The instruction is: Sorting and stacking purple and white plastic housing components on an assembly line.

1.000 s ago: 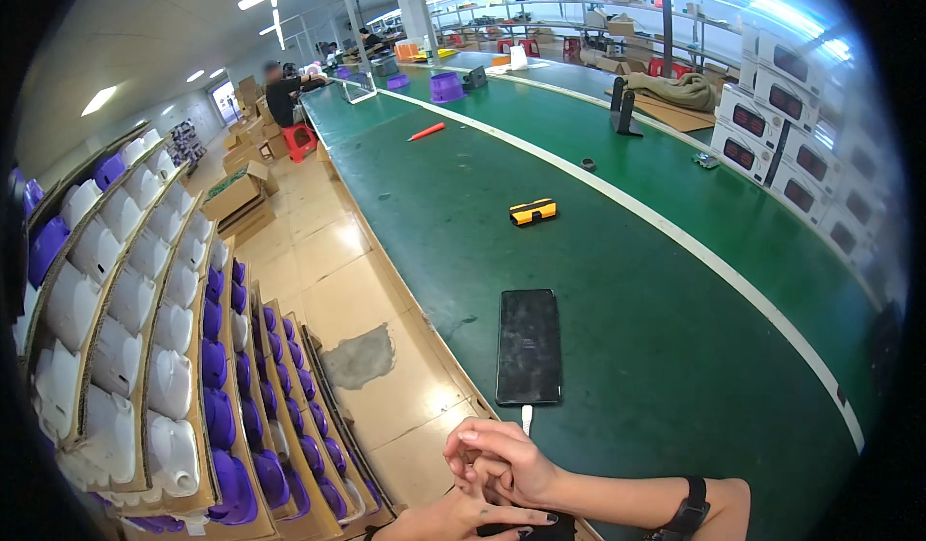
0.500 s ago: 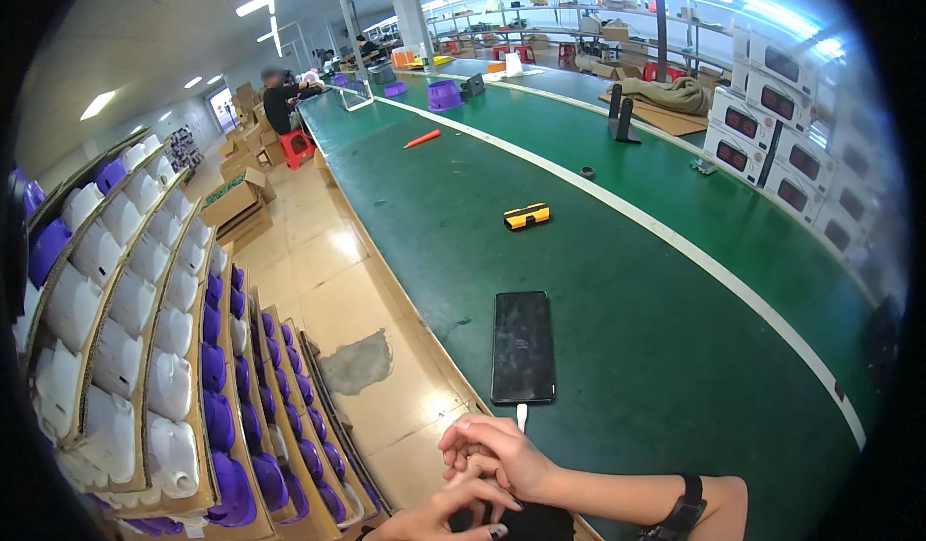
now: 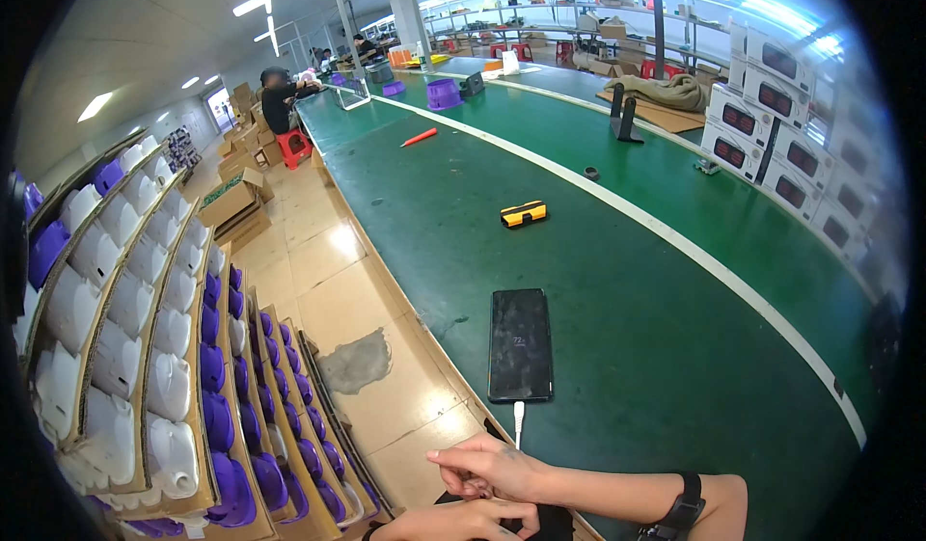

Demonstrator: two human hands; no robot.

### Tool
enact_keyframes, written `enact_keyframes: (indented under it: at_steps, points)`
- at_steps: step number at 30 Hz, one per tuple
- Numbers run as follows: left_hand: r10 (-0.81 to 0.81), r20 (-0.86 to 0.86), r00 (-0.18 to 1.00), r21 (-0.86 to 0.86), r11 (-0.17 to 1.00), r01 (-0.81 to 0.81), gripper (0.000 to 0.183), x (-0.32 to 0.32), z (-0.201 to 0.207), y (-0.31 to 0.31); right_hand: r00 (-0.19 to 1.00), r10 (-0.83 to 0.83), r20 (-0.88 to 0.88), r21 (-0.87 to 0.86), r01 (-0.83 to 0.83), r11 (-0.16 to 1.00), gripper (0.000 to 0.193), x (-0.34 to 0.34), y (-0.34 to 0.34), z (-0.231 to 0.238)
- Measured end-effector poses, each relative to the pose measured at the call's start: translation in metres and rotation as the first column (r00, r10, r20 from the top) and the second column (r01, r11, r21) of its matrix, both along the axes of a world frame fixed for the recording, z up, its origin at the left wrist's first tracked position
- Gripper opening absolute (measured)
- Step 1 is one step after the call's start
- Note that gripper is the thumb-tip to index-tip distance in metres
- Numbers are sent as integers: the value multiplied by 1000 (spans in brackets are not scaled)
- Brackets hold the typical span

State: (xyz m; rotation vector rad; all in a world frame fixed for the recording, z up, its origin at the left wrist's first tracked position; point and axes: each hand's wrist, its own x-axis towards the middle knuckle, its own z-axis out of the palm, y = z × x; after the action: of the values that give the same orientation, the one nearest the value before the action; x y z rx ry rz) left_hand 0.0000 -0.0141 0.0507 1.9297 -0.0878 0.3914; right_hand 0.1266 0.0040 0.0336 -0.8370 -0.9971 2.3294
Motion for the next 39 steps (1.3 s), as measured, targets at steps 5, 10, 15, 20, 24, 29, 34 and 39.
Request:
enact_keyframes:
  at_steps: [5, 10, 15, 20, 24, 29, 34, 39]
  points:
    - [226, 63, 972, -85, 972, -220, 12, -15, -15, -6, 964, -231, 131, 195, 204, 959, 31, -7, -3, 5]
    - [251, 199, 948, 88, 958, -272, 11, -7, -8, -9, 960, -279, 10, -107, 278, 955, 26, -6, -3, -11]
    - [-170, -61, 983, 34, 984, 173, 18, -1, -6, -4, 978, 105, 181, 0, -107, 994, 46, -4, -3, -4]
    - [-221, -103, 970, 45, 973, 226, 19, -3, -3, 2, 988, 81, 131, -5, -81, 997, 48, -7, -5, -7]
    - [61, 99, 993, 85, 994, -69, 22, -9, 0, -2, 992, -122, -15, -216, 116, 969, 37, -11, -3, -6]
    - [236, 231, 944, 287, 910, -298, 36, 2, -2, -7, 933, -180, -311, -291, 87, 953, 36, -6, -1, -20]
    - [235, 221, 946, 317, 900, -298, 42, 8, 1, -13, 932, -322, -168, -296, 264, 918, 55, -5, -2, 0]
    - [220, 210, 953, 260, 927, -271, 45, 8, -2, -15, 923, -332, -193, -263, 277, 924, 55, -4, -6, 4]
